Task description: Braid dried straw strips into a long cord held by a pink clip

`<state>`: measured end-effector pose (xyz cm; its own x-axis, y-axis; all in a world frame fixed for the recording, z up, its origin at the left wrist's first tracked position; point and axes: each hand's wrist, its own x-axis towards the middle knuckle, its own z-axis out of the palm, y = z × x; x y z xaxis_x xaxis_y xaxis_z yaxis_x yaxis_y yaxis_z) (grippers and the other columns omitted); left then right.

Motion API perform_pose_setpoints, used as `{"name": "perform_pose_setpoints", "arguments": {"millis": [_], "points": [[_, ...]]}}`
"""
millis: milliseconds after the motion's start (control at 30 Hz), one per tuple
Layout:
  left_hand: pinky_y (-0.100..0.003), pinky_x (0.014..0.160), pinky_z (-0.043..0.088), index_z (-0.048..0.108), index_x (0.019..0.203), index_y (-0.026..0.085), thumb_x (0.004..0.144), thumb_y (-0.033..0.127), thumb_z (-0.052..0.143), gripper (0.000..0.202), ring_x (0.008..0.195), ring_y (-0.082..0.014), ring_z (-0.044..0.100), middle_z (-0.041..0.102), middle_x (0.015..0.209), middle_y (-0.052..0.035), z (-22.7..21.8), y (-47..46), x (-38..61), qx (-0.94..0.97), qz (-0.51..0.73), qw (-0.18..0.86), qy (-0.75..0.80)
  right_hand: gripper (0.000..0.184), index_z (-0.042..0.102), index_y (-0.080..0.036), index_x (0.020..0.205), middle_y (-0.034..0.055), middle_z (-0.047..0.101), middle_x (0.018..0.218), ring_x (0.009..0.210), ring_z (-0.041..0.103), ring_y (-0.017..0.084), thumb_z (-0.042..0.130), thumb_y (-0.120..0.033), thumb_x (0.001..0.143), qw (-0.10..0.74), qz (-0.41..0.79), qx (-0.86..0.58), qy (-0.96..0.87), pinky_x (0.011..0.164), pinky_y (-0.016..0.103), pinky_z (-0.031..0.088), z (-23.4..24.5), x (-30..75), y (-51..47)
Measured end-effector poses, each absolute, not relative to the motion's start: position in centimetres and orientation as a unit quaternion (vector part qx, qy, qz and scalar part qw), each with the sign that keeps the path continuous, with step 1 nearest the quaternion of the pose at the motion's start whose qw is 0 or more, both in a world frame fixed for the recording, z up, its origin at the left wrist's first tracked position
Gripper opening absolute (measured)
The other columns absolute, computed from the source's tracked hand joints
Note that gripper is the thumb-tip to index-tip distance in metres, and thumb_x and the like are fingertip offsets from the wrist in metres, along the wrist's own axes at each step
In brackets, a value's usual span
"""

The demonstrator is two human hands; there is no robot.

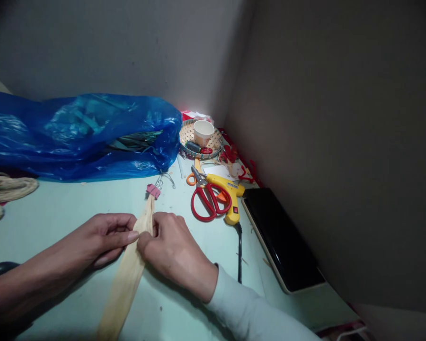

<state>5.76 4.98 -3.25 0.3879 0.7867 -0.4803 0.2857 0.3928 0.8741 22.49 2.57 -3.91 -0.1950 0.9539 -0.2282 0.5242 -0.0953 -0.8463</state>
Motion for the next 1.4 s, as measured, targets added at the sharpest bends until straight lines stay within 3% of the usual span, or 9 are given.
{"name": "perform_pose_setpoints", "arguments": {"millis": [300, 500, 833, 933, 1033, 1100, 1200, 1300, 1400], "points": [[-0.023, 0.044, 0.013, 0.053, 0.066, 0.018, 0.068, 0.035, 0.062, 0.019, 0.047, -0.0068, 0.022, 0.033, 0.052, 0.0097, -3.4, 5.2, 5.7, 0.549, 0.161, 0.643, 0.509, 0.009, 0.057, -0.017, 0.075, -0.0001, 0.054, 0.068, 0.061, 0.045, 0.012, 0.052, -0.024, 0.079, 0.235, 0.473, -0.589, -0.612, 0.050, 0.026, 0.028, -4.1, 22.4, 2.6], [-0.026, 0.057, 0.031, 0.050, 0.064, 0.019, 0.071, 0.032, 0.059, 0.017, 0.063, -0.0133, 0.042, 0.048, 0.065, 0.0033, -3.8, 5.2, 5.7, 0.594, 0.179, 0.599, 0.507, 0.011, 0.056, -0.018, 0.075, 0.0007, 0.053, 0.070, 0.064, 0.046, 0.014, 0.053, -0.027, 0.079, 0.219, 0.441, -0.602, -0.628, 0.053, 0.027, 0.030, -4.0, 22.2, 2.6], [-0.028, 0.061, 0.033, 0.054, 0.068, 0.018, 0.071, 0.029, 0.057, 0.012, 0.066, -0.0152, 0.046, 0.053, 0.069, 0.0020, -3.8, 5.3, 5.8, 0.613, 0.168, 0.585, 0.504, 0.013, 0.060, -0.016, 0.078, 0.0040, 0.060, 0.074, 0.064, 0.049, 0.015, 0.053, -0.027, 0.079, 0.225, 0.448, -0.597, -0.627, 0.053, 0.027, 0.030, -3.6, 22.1, 2.5], [-0.025, 0.058, 0.032, 0.054, 0.066, 0.018, 0.070, 0.028, 0.058, 0.012, 0.062, -0.0128, 0.044, 0.051, 0.066, 0.0032, -3.8, 5.4, 5.8, 0.624, 0.179, 0.576, 0.497, 0.012, 0.060, -0.016, 0.078, 0.0031, 0.061, 0.070, 0.059, 0.050, 0.014, 0.052, -0.025, 0.078, 0.231, 0.453, -0.593, -0.624, 0.050, 0.025, 0.029, -3.8, 22.2, 2.5], [-0.023, 0.047, 0.020, 0.055, 0.068, 0.019, 0.072, 0.032, 0.060, 0.015, 0.046, -0.0084, 0.030, 0.042, 0.050, 0.0085, -3.8, 5.3, 5.6, 0.583, 0.167, 0.616, 0.503, 0.010, 0.058, -0.017, 0.080, 0.0011, 0.062, 0.064, 0.055, 0.055, 0.013, 0.049, -0.021, 0.079, 0.241, 0.485, -0.563, -0.625, 0.049, 0.023, 0.034, -4.3, 22.5, 2.6], [-0.023, 0.043, 0.014, 0.056, 0.070, 0.019, 0.074, 0.037, 0.062, 0.019, 0.040, -0.0069, 0.023, 0.043, 0.044, 0.0093, -3.7, 5.2, 5.3, 0.555, 0.156, 0.644, 0.503, 0.008, 0.056, -0.018, 0.080, -0.0004, 0.061, 0.060, 0.052, 0.057, 0.013, 0.048, -0.020, 0.080, 0.241, 0.518, -0.541, -0.617, 0.047, 0.022, 0.036, -4.6, 22.9, 2.7], [-0.021, 0.046, 0.027, 0.061, 0.068, 0.017, 0.075, 0.036, 0.070, 0.023, 0.044, -0.0073, 0.036, 0.053, 0.050, 0.0058, -3.3, 5.1, 5.0, 0.545, 0.199, 0.651, 0.489, 0.008, 0.054, -0.019, 0.076, -0.0026, 0.057, 0.053, 0.046, 0.054, 0.011, 0.051, -0.021, 0.082, 0.227, 0.549, -0.538, -0.597, 0.043, 0.020, 0.035, -4.6, 23.7, 2.7], [-0.022, 0.063, 0.045, 0.067, 0.070, 0.016, 0.071, 0.029, 0.079, 0.018, 0.065, -0.0136, 0.057, 0.064, 0.067, 0.0002, -2.6, 5.1, 4.8, 0.492, 0.255, 0.679, 0.481, 0.010, 0.053, -0.019, 0.073, -0.0044, 0.054, 0.049, 0.043, 0.048, 0.009, 0.055, -0.022, 0.082, 0.232, 0.565, -0.546, -0.574, 0.042, 0.019, 0.032, -4.6, 24.4, 2.6], [-0.029, 0.079, 0.054, 0.069, 0.074, 0.016, 0.068, 0.015, 0.082, 0.015, 0.084, -0.0193, 0.064, 0.069, 0.085, -0.0049, -2.2, 4.9, 4.7, 0.384, 0.288, 0.732, 0.483, 0.011, 0.052, -0.019, 0.073, -0.0050, 0.054, 0.048, 0.041, 0.045, 0.008, 0.057, -0.022, 0.083, 0.242, 0.574, -0.542, -0.564, 0.041, 0.019, 0.031, -4.6, 24.8, 2.6]]}}
